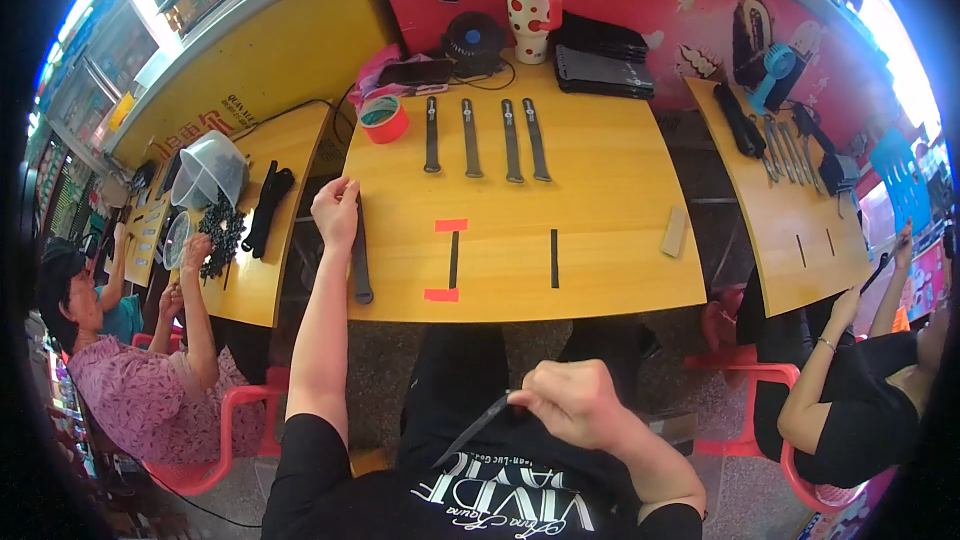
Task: Manually attaching plastic clips and loops to fabric straps at a workbench.
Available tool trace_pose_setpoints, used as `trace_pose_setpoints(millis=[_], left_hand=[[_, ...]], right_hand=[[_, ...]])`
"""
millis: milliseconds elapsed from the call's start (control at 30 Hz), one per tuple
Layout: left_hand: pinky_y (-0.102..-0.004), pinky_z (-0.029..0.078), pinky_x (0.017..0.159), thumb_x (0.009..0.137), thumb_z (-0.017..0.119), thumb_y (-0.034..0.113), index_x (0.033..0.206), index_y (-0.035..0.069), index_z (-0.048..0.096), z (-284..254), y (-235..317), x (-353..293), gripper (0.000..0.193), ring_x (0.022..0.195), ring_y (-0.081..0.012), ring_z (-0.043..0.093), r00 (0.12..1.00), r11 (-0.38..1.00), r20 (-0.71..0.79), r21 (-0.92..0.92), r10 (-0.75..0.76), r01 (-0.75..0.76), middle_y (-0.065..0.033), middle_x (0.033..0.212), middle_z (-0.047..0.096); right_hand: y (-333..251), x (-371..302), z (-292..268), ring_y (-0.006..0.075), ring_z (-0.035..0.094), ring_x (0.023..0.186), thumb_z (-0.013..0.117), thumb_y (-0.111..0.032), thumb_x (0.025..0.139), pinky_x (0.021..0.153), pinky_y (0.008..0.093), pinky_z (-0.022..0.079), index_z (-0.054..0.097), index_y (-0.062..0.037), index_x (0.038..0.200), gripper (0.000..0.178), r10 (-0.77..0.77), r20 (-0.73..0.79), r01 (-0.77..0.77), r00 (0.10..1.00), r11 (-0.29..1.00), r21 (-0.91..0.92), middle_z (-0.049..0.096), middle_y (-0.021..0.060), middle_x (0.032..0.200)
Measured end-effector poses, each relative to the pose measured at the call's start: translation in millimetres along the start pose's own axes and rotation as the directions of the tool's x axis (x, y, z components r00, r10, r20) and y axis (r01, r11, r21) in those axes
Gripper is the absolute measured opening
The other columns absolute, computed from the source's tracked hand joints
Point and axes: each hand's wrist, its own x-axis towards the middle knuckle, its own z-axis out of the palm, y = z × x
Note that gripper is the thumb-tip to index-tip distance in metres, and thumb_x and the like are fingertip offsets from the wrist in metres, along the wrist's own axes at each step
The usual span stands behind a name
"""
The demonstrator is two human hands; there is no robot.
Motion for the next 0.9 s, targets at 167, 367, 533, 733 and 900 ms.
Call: trace_pose_setpoints(millis=[167,367,533,733,900], left_hand=[[-0.0310,0.048,0.067,0.089,0.062,0.007,0.095,-0.003,0.065,-37.2,101.4,-30.8,0.012,0.075,-0.0177,0.060,0.913,0.960,0.296,-0.088,0.280,-0.266,-0.0118,0.086,0.064],[-0.0293,0.050,0.075,0.094,0.061,0.014,0.116,-0.002,0.060,-85.5,207.9,-135.4,0.028,0.083,-0.0153,0.062,-0.003,0.831,0.908,-0.382,0.419,0.405,-0.0101,0.097,0.066],[-0.0287,0.048,0.071,0.093,0.056,0.002,0.095,-0.004,0.067,-72.7,208.9,-160.3,0.012,0.081,-0.0143,0.061,0.072,0.864,0.951,-0.305,0.302,0.402,-0.0086,0.088,0.064],[-0.0226,0.045,0.060,0.090,0.063,0.003,0.096,-0.002,0.069,-11.8,245.8,-128.3,0.011,0.066,-0.0062,0.054,0.204,0.786,0.977,-0.076,-0.064,0.614,-0.0005,0.081,0.062],[-0.0222,0.044,0.057,0.086,0.066,0.003,0.118,-0.006,0.061,124.0,254.9,-96.0,0.034,0.067,-0.0057,0.056,0.662,0.727,0.749,-0.447,-0.014,0.521,-0.0002,0.073,0.062]], right_hand=[[11.5,8.5,-9.0,0.0273,0.058,0.054,0.071,-0.006,0.082,0.047,0.0325,0.044,0.061,-0.0026,0.077,0.012,0.065,-0.038,-0.066,0.997,0.998,-0.024,0.057,0.0096,0.064],[16.3,13.8,-23.6,0.0184,0.056,0.051,0.066,-0.006,0.088,0.047,0.0281,0.042,0.060,-0.0003,0.079,0.012,0.163,-0.262,-0.160,0.951,0.987,0.030,0.055,0.0080,0.062],[31.0,4.7,-36.7,0.0078,0.051,0.050,0.063,-0.013,0.094,0.047,0.0213,0.037,0.059,-0.0001,0.079,0.020,0.257,-0.350,-0.187,0.901,0.957,0.221,0.054,0.0021,0.060],[103.6,2.5,-69.5,0.0175,0.055,0.053,0.064,-0.020,0.092,0.048,0.0286,0.040,0.059,-0.0008,0.081,0.023,0.311,-0.602,-0.379,0.736,0.925,0.014,0.056,0.0084,0.063],[141.8,9.6,-60.7,0.0359,0.062,0.064,0.063,-0.017,0.088,0.054,0.0443,0.047,0.055,-0.0048,0.079,0.017,0.145,-0.534,-0.497,0.833,0.621,-0.607,0.062,0.0156,0.072]])
